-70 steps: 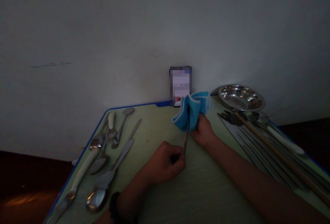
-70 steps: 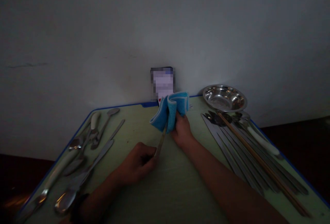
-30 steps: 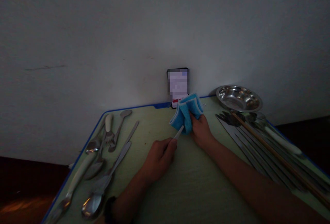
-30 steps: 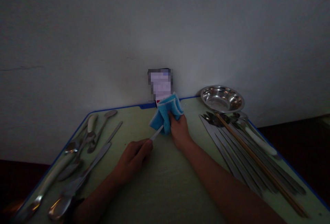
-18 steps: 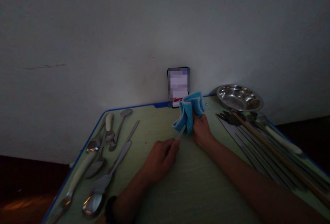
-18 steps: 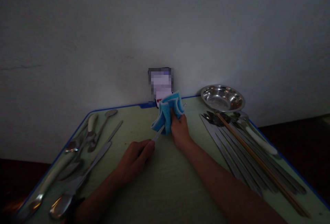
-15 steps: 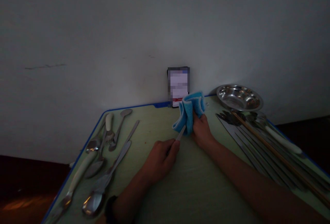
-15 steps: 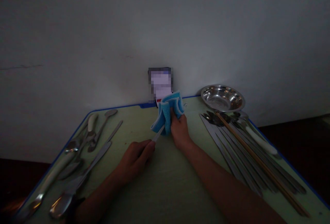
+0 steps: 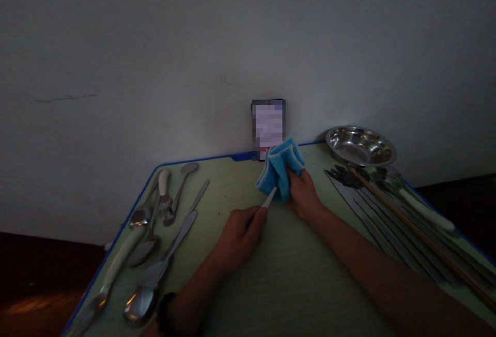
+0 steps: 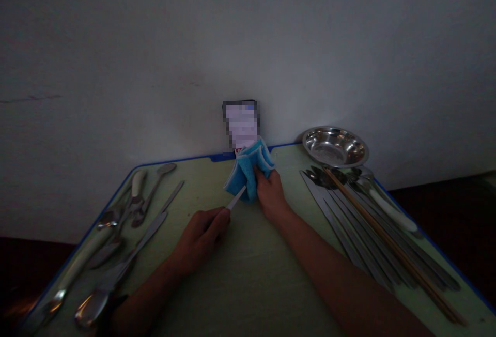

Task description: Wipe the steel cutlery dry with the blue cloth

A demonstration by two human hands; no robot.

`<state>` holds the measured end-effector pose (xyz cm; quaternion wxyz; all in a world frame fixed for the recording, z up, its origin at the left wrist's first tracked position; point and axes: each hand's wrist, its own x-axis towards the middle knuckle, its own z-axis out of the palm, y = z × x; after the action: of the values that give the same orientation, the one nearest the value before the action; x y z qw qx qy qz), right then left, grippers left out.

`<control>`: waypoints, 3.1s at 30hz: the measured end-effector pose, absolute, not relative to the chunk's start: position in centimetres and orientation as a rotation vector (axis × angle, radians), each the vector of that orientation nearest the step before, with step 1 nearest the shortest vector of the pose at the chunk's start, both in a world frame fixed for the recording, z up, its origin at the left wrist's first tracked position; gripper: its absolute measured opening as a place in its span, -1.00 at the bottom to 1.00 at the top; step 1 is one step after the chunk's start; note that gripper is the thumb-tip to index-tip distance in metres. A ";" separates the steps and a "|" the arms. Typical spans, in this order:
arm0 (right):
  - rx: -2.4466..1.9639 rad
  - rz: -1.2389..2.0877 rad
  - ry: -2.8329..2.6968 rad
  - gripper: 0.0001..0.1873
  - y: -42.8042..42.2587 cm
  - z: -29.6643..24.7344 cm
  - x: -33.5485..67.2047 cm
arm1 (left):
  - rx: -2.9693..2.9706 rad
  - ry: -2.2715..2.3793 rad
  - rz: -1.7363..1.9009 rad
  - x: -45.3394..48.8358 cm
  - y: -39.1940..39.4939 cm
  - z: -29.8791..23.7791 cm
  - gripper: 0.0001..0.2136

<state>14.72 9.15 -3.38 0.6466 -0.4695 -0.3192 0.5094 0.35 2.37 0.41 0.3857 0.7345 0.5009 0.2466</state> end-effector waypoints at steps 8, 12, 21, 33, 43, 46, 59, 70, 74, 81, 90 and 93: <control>-0.986 1.240 -0.717 -0.76 8.7 -2.4 14.5 | 1.943 1.283 0.567 0.4 2.4 0.2 -0.60; -1.025 1.194 -0.744 -0.70 8.6 -2.4 14.5 | 1.966 1.273 0.556 0.5 2.3 0.2 -0.63; -1.096 1.150 -0.801 -0.66 8.4 -2.5 14.8 | 2.029 1.259 0.542 0.5 2.1 0.1 -0.65; -1.103 1.177 -0.736 -0.74 8.7 -2.8 14.6 | 1.923 1.295 0.559 0.4 2.3 0.2 -0.60; -0.992 1.288 -0.643 -0.79 8.6 -2.2 14.5 | 1.935 1.300 0.543 0.4 2.3 0.2 -0.60; -0.990 1.282 -0.669 -0.78 8.6 -2.3 14.5 | 1.941 1.299 0.536 0.4 2.3 0.2 -0.61; -1.014 1.242 -0.761 -0.74 8.8 -2.7 14.7 | 1.920 1.256 0.553 0.3 2.3 0.3 -0.59; -0.980 1.251 -0.817 -0.73 8.6 -2.6 14.7 | 1.931 1.247 0.551 0.4 2.3 0.1 -0.62; -0.957 1.251 -0.790 -0.73 8.6 -2.5 14.7 | 1.929 1.245 0.549 0.4 2.3 0.0 -0.62; -0.951 1.284 -0.729 -0.73 8.6 -2.5 14.7 | 1.931 1.242 0.553 0.3 2.3 -0.1 -0.62; -1.029 1.258 -0.695 -0.73 8.6 -2.4 14.7 | 1.936 1.244 0.556 0.3 2.3 -0.1 -0.61; -1.036 1.259 -0.675 -0.74 8.6 -2.3 14.6 | 1.938 1.245 0.551 0.3 2.4 -0.2 -0.61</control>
<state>14.62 8.61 -2.26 0.6353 -0.4533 -0.2954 0.5511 0.33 2.36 -0.21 0.3771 0.7577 0.4870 0.2155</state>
